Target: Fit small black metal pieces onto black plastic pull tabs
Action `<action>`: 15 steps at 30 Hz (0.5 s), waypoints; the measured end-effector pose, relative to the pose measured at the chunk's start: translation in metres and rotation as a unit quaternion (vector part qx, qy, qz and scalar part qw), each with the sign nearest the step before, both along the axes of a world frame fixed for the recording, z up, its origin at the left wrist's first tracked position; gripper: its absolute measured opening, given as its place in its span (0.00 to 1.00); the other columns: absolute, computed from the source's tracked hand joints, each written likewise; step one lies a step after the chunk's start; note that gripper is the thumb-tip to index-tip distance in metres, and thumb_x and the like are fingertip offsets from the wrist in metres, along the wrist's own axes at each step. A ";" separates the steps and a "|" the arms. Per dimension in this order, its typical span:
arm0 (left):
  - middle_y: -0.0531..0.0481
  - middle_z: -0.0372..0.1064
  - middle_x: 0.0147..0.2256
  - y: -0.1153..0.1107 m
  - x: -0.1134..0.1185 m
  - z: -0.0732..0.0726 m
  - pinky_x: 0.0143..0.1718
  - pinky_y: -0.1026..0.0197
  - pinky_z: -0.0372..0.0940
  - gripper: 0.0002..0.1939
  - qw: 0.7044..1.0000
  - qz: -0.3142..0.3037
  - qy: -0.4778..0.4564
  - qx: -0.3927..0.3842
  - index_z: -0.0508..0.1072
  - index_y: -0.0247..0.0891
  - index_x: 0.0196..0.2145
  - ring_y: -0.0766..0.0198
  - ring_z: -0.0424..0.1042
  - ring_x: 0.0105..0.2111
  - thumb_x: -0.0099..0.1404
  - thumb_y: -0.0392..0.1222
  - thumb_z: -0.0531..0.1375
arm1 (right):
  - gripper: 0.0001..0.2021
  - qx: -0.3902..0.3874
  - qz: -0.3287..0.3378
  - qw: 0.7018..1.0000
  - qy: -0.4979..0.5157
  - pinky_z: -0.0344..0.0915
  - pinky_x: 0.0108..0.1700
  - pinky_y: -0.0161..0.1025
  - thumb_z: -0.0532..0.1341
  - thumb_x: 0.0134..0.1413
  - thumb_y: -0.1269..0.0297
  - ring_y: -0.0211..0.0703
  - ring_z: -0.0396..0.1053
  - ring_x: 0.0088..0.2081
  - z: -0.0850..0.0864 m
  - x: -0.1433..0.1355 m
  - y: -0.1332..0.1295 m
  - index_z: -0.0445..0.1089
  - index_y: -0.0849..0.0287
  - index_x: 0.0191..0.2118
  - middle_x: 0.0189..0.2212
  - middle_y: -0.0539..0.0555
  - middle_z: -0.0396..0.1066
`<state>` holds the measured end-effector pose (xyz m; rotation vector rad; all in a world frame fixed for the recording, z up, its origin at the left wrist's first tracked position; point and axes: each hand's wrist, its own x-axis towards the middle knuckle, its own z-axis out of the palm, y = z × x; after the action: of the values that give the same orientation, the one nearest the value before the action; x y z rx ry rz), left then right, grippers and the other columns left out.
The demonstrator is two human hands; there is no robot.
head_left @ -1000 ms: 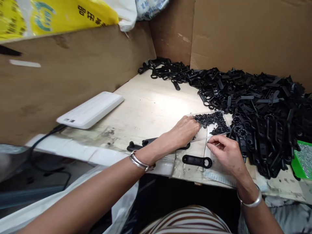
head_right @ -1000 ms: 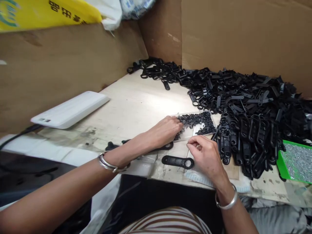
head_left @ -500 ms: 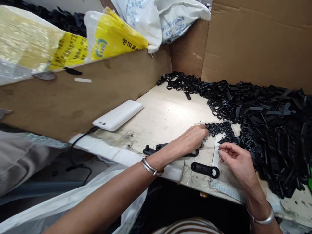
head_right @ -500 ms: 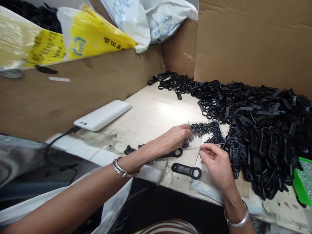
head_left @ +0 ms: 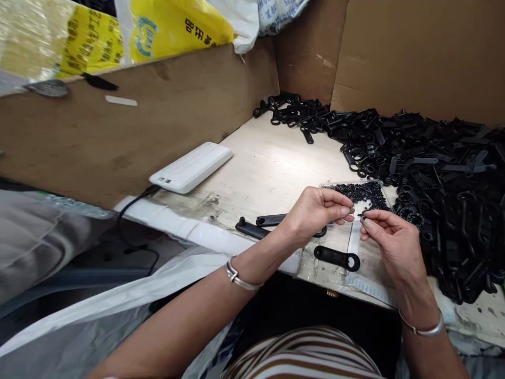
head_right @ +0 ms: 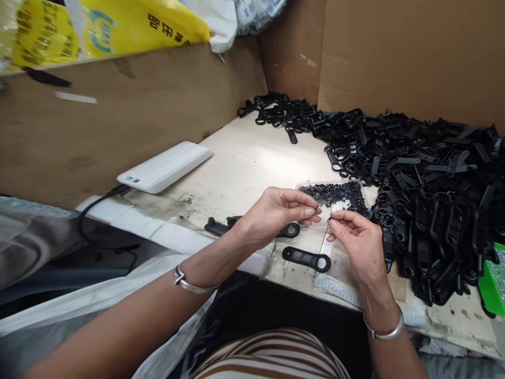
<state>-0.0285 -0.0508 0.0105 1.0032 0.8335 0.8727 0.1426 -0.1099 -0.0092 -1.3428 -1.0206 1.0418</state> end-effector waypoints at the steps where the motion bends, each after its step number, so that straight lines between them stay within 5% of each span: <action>1: 0.50 0.76 0.24 -0.003 0.001 0.000 0.29 0.67 0.69 0.04 1.000 0.008 -0.018 -0.019 0.77 0.32 0.27 0.65 0.77 0.27 0.51 0.29 0.66 | 0.11 0.004 0.003 1.000 0.002 0.72 0.31 0.35 0.72 0.42 0.62 0.36 0.71 0.24 0.000 -0.001 -0.001 0.77 0.59 0.34 0.24 0.50 0.75; 15: 0.52 0.75 0.23 -0.022 0.007 -0.005 0.30 0.66 0.71 0.12 0.994 0.049 -0.082 -0.060 0.77 0.32 0.26 0.69 0.74 0.23 0.42 0.35 0.73 | 0.03 0.110 -0.002 0.991 -0.080 0.73 0.42 0.37 0.69 0.47 0.66 0.40 0.72 0.41 -0.002 -0.013 -0.009 0.76 0.56 0.30 0.37 0.52 0.73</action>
<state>-0.0213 -0.0732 0.0058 0.7794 0.7899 0.9633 0.1301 -0.1189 -0.0110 -1.2595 -1.2142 0.8024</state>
